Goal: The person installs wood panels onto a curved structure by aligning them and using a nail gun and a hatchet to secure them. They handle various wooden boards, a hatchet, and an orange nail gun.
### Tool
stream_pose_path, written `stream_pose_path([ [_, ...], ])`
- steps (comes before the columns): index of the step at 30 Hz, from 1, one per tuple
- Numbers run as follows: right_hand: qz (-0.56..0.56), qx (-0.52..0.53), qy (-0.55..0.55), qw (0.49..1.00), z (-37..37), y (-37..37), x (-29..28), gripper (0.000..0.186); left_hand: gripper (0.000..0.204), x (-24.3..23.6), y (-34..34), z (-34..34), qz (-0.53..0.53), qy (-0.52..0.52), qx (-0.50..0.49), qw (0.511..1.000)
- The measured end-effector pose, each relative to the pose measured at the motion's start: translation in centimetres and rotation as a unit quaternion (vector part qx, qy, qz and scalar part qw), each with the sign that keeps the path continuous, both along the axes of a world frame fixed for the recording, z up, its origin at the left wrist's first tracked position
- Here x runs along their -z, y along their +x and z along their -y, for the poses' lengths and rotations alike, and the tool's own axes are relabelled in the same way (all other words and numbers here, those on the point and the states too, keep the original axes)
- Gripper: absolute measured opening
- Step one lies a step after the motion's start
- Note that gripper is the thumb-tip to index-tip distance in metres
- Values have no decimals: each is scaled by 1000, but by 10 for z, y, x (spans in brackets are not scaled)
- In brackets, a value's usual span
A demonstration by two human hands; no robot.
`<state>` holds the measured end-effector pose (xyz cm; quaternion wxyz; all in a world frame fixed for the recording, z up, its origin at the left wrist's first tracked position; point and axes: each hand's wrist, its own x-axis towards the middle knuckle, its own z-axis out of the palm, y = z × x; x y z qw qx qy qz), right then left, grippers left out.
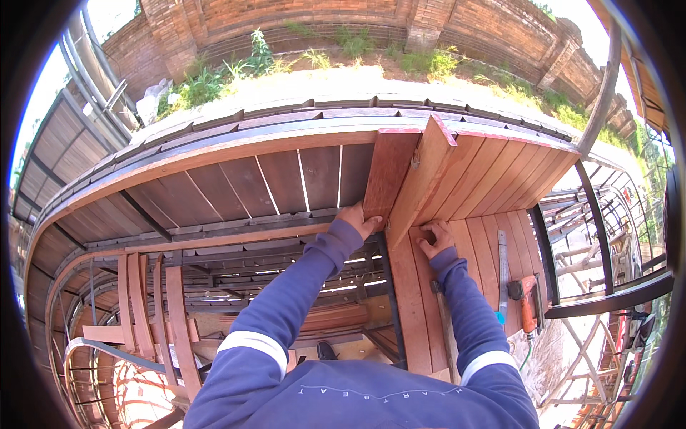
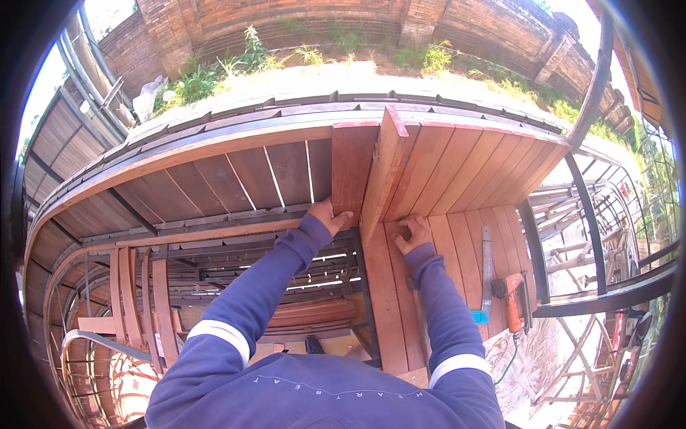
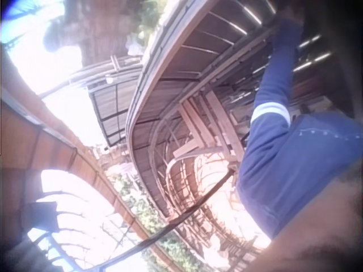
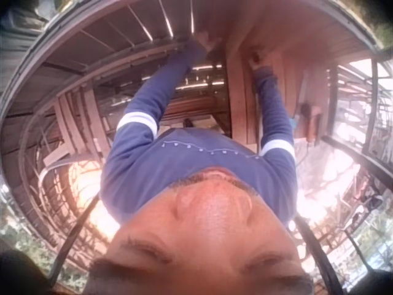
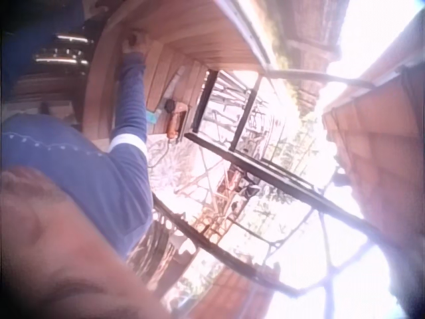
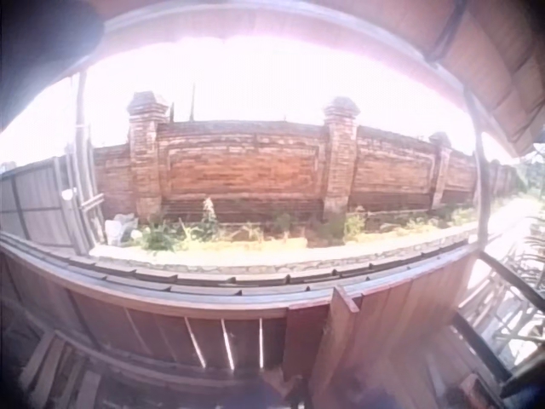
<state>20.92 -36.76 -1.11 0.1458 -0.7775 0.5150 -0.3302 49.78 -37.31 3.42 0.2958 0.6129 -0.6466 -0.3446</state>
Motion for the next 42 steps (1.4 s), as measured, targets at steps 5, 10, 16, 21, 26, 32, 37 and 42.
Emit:
stream_pose_path([
  [5,26,-4,-3,1000,5,-1,9,28,64,12,-2,2,-7,-57,-31,998],
  [10,28,-1,17,999,4,-3,9,28,64,-10,-2,8,-63,-95,-44,992],
  [16,38,1,15,999,5,-3,5,32,41,-21,3,20,-177,-117,21,977],
  [21,187,26,116,975,-1,16,-18,44,37,-25,0,19,-135,-121,-4,983],
  [26,-13,106,18,994,-31,108,-106,48,35,-35,2,13,-167,-85,1,982],
  [32,13,140,-62,988,-18,117,-89,36,38,-27,3,25,-113,-107,-29,987],
  [37,148,125,-121,973,-62,93,-96,23,40,-24,4,19,-129,-128,-23,983],
  [42,240,153,-116,952,-112,44,-113,16,39,-34,1,18,-70,-114,-28,991],
])
